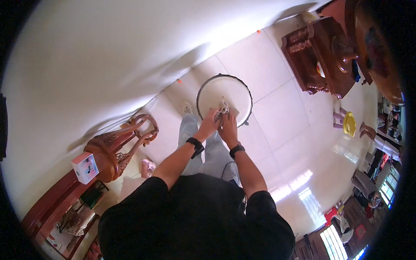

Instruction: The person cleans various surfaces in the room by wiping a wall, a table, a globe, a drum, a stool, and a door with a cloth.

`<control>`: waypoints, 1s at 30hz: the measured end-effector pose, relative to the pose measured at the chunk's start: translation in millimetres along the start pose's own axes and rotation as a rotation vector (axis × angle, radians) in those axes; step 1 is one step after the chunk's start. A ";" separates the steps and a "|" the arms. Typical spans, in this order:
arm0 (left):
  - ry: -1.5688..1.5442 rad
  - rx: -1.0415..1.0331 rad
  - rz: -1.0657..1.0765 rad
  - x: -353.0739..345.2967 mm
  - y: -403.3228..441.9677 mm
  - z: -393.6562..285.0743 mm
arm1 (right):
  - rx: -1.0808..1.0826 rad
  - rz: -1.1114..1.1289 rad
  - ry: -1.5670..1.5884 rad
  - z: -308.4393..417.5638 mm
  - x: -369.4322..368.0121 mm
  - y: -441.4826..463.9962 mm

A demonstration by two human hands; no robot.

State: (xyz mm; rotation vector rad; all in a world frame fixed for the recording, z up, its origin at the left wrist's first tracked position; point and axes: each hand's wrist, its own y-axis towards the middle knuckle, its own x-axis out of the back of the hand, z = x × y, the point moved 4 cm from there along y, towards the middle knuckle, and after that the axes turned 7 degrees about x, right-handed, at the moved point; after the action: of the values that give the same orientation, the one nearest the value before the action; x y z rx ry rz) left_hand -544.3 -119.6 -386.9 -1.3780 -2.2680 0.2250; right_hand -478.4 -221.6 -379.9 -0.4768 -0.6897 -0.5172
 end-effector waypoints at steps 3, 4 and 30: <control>0.161 0.126 0.066 -22.2 -17.4 32.1 | 0.154 0.046 -0.192 -33.3 -45.9 -28.4; 0.208 0.139 0.043 -23.8 -23.1 42.3 | 0.171 0.020 -0.195 -32.3 -53.0 -30.1; 0.431 0.149 -0.091 -15.4 39.2 32.3 | -0.019 0.099 -0.254 -28.7 -23.6 50.9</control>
State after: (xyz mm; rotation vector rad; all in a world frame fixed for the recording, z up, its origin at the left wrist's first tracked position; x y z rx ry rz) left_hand -522.6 -110.8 -434.5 -1.1180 -1.9080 0.0571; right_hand -450.4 -191.9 -427.9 -0.5980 -0.9003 -0.3737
